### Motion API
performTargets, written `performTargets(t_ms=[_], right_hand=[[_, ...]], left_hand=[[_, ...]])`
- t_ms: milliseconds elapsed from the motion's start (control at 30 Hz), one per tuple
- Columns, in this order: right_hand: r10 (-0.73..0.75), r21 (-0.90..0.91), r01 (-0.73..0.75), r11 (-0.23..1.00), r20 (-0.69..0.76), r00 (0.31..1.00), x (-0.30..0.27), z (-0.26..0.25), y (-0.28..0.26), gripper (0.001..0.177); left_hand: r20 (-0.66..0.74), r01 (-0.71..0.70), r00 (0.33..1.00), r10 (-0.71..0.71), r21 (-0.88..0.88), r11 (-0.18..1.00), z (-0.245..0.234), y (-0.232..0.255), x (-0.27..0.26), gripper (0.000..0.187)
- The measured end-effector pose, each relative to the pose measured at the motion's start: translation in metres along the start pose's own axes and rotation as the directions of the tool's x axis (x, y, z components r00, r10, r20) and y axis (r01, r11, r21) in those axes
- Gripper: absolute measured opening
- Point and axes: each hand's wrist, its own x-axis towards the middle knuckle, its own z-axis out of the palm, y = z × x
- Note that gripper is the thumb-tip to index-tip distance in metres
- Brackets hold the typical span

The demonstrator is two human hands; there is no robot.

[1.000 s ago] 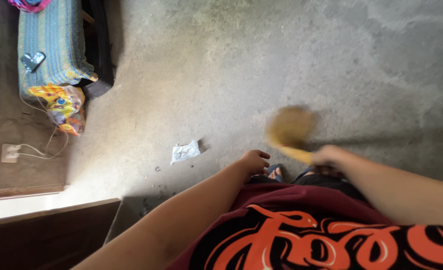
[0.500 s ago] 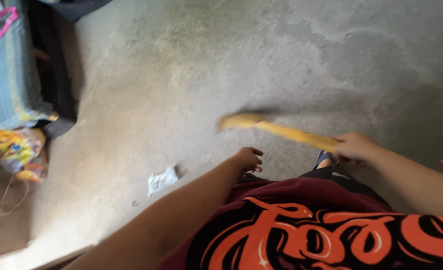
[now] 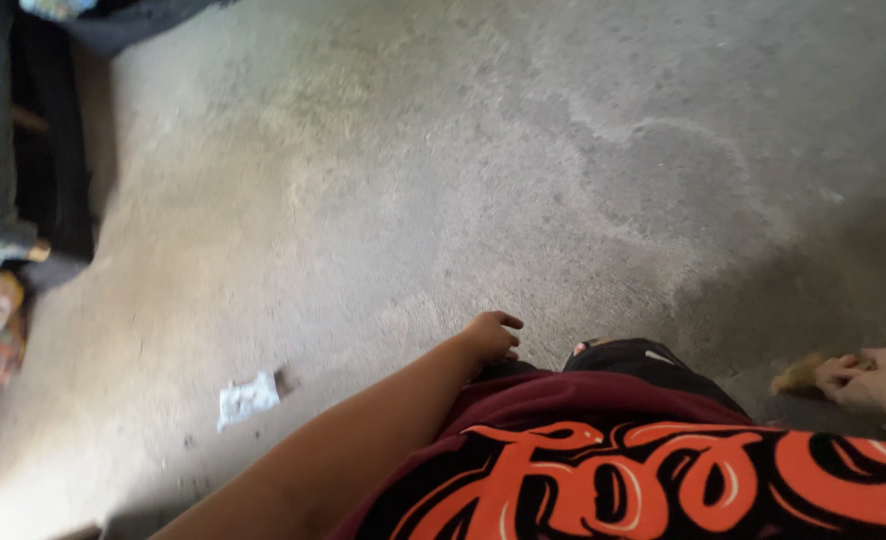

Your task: The person sweeps the concrete floor with a broom, moving debris from under a furniture unit and around a motorcycle.

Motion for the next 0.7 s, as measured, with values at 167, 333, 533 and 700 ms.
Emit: performTargets(t_ms=[167,333,533,700], right_hand=[[-0.014,-0.317,0.088,0.944,0.227,0.974,0.048,0.084,-0.043,0.029],[0.001,-0.545,0.260,0.797,0.432,0.902,-0.026,0.186,-0.065,0.036],[0.111,-0.596,0.328,0.733,0.581,0.807,-0.138,0.125,-0.126,0.048],[0.158,-0.332,0.095,0.938,0.657,0.738,-0.173,0.045,-0.185,0.046]], left_hand=[[-0.090,0.108,0.988,-0.121,-0.141,0.984,0.045,0.024,0.007,0.047],[-0.127,0.152,0.976,-0.175,-0.176,0.973,0.070,0.051,0.001,0.044],[-0.009,-0.043,0.999,0.042,-0.110,0.993,0.090,0.052,0.064,0.050],[0.266,-0.307,0.912,0.313,-0.066,0.950,0.090,0.074,0.107,0.047]])
